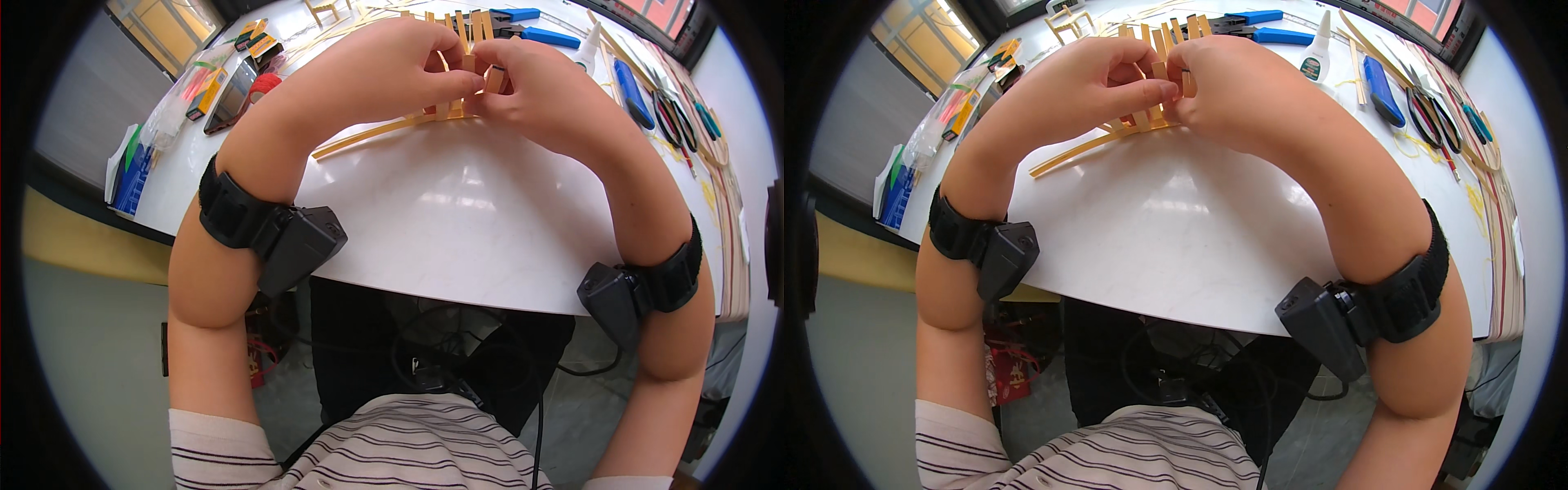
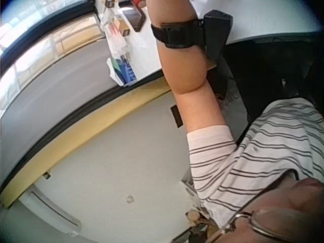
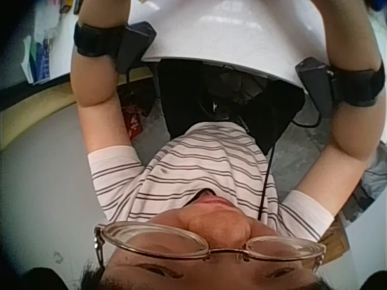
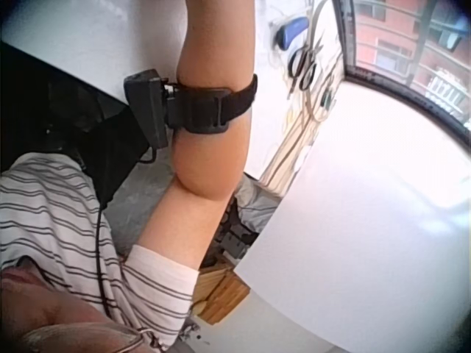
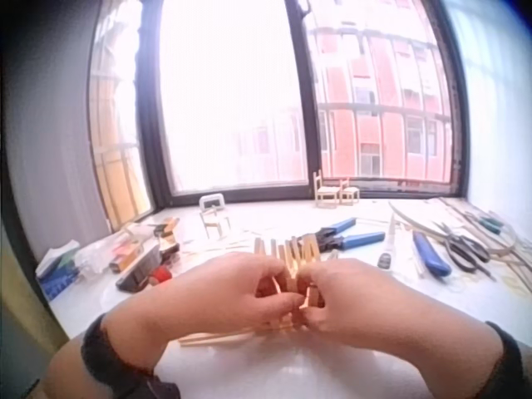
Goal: The person weaves thin bamboo strips into a curved lattice structure on a white table. They repeatedly cut strip ends with scissors, apply glue from a white bottle to intersections, and press the strips into place by hand.
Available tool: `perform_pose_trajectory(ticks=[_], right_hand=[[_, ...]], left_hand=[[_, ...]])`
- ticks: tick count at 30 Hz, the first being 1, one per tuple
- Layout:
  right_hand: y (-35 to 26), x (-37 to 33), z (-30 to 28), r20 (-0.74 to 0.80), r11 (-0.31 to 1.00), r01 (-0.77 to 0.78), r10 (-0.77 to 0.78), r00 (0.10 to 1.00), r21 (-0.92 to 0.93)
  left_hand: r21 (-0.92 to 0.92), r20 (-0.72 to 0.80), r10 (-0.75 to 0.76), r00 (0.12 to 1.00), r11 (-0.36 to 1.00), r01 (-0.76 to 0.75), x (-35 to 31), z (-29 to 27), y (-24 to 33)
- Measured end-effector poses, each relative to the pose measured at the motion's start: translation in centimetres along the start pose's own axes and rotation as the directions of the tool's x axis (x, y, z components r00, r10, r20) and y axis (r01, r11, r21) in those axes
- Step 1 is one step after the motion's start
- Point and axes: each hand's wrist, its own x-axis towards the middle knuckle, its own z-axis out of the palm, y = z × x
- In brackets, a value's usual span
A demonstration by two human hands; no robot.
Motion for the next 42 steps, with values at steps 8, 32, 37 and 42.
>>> perform_pose_trajectory(ticks=[8,32,37,42], right_hand=[[0.7,0.3,0.6,-0.082,0.995,0.065,-0.071,0.994,-0.08],[0.7,0.1,-0.6,0.056,1.0,-0.001,0.0,0.998,0.009],[0.7,0.1,-0.6,0.045,1.0,-0.002,0.001,0.999,0.013],[0.3,0.0,-0.6,0.035,1.0,0.0,-0.001,0.999,0.03]], left_hand=[[-0.018,0.012,-0.003,1.0,1.0,0.003,0.0,0.0,-0.1],[0.031,0.048,-0.023,0.999,0.999,0.021,-0.3,-0.6,0.4],[0.029,0.03,0.031,0.999,0.999,-0.032,-0.3,-0.7,0.2],[0.007,0.051,0.012,0.999,1.0,-0.013,-0.5,-0.9,0.2]])
